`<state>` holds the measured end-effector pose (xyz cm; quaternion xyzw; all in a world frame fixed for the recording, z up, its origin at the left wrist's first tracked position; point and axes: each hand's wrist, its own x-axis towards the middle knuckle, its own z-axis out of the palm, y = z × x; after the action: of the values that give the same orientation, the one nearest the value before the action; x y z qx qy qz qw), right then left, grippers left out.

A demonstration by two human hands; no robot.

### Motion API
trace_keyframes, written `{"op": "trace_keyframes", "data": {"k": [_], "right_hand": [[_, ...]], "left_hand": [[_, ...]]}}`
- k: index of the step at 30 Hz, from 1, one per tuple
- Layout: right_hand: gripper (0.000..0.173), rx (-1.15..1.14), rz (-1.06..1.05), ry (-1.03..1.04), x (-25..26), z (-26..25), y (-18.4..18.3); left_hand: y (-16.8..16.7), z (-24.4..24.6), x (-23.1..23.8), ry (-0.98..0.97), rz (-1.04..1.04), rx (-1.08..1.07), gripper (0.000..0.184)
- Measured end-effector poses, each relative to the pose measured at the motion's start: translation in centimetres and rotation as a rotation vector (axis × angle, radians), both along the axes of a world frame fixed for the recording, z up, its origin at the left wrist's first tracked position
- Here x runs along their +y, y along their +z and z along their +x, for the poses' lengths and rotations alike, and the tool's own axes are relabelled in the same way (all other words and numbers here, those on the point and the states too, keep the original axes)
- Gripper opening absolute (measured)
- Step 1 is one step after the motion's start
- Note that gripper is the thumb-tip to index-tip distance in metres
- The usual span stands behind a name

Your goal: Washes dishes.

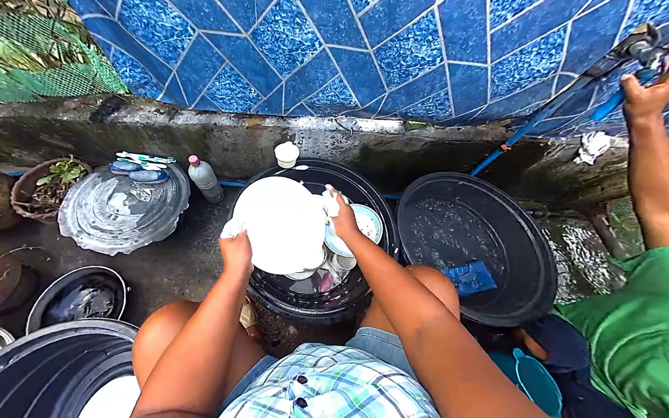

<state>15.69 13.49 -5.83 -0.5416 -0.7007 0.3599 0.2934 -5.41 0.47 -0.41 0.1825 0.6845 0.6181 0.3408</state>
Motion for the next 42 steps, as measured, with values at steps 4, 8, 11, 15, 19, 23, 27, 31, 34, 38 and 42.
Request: {"op": "trace_keyframes", "data": {"k": [4,8,11,15,19,23,27,31,34,38,42], "right_hand": [[0.050,0.082,-0.287,-0.328,0.1,3.1,-3.9],[0.059,-0.126,-0.489,-0.360,-0.7,3.4,-7.8],[0.058,-0.239,-0.588,-0.217,-0.6,2.1,-8.3],[0.042,-0.015,-0.677,-0.178,0.0,0.3,-9.6],[0.040,0.221,-0.792,-0.183,0.8,-2.0,-11.1],[0.053,0.167,-0.718,-0.122,2.4,-3.5,-9.8],[0.040,-0.396,-0.866,0.306,2.1,-1.7,-10.4],[0.049,-0.891,-0.852,0.681,-4.4,-0.1,-16.2],[0.054,-0.959,-0.753,0.614,-8.0,2.0,-18.4],[0.046,-1.045,-0.878,0.662,-6.4,1.4,-16.5],[0.056,-0.803,-0.953,0.494,-4.0,3.1,-16.2]], "left_hand": [[-0.5,-1.6,0.2,0.087,-0.060,-0.024,0.025],[-1.8,-3.9,0.1,0.152,-0.163,-0.004,0.028],[-1.7,-5.0,0.0,0.209,-0.204,0.038,0.030],[-2.0,-5.9,-0.1,0.235,-0.191,0.090,0.032],[-3.2,-6.7,-0.3,0.209,-0.160,0.132,0.033],[-3.1,-6.5,-0.3,0.181,-0.196,0.126,0.025],[-3.4,-6.4,-0.7,0.159,-0.194,0.110,0.020],[-3.2,-6.0,-0.6,0.125,-0.178,0.114,0.022],[-2.9,-5.3,-0.3,0.103,-0.178,0.109,0.025],[-2.9,-4.9,-0.3,0.079,-0.214,0.097,0.026],[-2.9,-4.6,0.0,0.071,-0.181,0.077,0.025]]}}
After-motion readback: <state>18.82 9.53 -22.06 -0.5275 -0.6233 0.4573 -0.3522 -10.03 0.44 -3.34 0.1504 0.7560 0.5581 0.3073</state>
